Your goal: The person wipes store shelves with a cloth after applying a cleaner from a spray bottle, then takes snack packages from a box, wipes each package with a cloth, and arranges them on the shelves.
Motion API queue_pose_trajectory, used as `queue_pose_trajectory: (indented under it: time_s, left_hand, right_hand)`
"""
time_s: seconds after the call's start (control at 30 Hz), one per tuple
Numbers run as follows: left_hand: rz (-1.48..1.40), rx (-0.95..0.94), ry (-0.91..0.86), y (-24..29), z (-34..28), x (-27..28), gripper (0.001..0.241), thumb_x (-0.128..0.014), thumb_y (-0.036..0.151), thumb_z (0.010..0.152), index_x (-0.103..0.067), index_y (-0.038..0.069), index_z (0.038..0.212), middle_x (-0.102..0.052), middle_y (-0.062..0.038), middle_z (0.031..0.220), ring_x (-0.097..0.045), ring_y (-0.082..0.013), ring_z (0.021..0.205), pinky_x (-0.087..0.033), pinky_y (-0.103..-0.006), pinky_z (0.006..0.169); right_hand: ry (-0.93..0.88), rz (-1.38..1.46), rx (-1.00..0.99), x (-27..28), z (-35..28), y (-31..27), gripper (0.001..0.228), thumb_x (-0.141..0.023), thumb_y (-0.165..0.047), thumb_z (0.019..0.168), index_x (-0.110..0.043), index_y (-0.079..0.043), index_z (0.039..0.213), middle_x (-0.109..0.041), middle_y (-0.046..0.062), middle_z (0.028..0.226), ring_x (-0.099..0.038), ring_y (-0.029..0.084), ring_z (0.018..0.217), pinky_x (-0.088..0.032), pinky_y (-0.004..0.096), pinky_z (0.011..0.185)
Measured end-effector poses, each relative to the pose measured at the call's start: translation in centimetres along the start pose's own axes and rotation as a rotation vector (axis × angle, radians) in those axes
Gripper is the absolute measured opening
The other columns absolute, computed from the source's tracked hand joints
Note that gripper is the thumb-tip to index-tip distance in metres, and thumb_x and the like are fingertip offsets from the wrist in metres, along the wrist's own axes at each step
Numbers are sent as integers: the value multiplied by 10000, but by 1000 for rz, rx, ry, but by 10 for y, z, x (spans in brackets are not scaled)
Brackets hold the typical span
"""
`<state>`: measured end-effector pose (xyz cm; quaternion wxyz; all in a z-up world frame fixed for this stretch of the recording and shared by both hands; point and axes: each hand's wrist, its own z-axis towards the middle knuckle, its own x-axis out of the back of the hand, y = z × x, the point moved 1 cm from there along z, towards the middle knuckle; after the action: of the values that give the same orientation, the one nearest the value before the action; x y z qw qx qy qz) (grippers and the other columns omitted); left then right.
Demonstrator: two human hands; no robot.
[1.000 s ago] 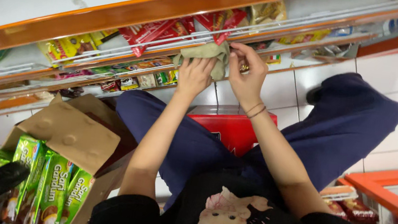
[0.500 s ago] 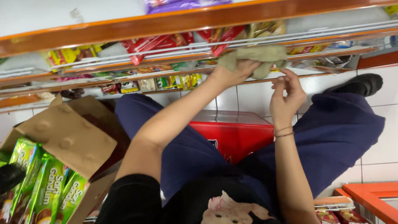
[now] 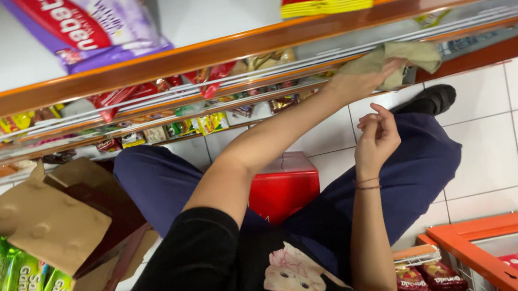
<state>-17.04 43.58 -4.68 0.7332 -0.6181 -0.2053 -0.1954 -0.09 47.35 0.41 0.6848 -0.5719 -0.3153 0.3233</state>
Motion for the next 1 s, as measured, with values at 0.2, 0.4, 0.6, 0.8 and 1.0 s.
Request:
queue_pose_trajectory:
  time_s: [0.2, 0.4, 0.6, 0.8, 1.0]
  left_hand:
    - [-773, 503, -50, -22, -39, 37, 588, -519, 132, 959, -499, 70, 1544, -465, -74, 1572, -463, -215, 1432, -327, -414, 1201]
    - [-740, 576, -35, -47, -110, 88, 510, -551, 155, 929, -610, 13, 1414, -516, -100, 1561, -493, -226, 1382, -301, -475, 1204]
    - [-674, 805, 66, -64, -167, 146, 290, -575, 117, 968, -669, -1, 1216, -519, -194, 1492, -478, -392, 1423, -264, -633, 1206]
    - [-432, 779, -34, -68, -151, 103, 281, -599, 183, 965, -708, 90, 1207, -596, -124, 1480, -567, -310, 1343, -334, -546, 1099]
    - [-396, 666, 39, -46, -114, 68, 343, -591, 273, 1005, -714, 158, 1303, -659, 9, 1351, -594, -158, 1130, -391, -400, 946]
  right_hand:
    - [65, -23, 7, 32, 7, 6, 189, -525, 46, 1061, -661, 33, 1192, -645, 27, 859, -622, 85, 781, -522, 231, 728]
    - [56, 12, 16, 29, 4, 12, 195, -531, 44, 1050, -671, 34, 1185, -639, 29, 857, -618, 86, 780, -521, 235, 726]
    - [-1, 27, -25, -5, -2, 2, 239, -538, 50, 1002, -690, 22, 1184, -684, 38, 835, -625, 78, 746, -519, 229, 709]
    - [-28, -14, -18, -19, -2, -8, 282, -543, 71, 939, -700, 8, 1165, -689, 55, 814, -655, 91, 742, -538, 238, 718]
    - [-5, -75, -51, -9, 2, -6, 244, -556, 48, 961, -709, 6, 1147, -700, 52, 792, -651, 92, 711, -532, 237, 700]
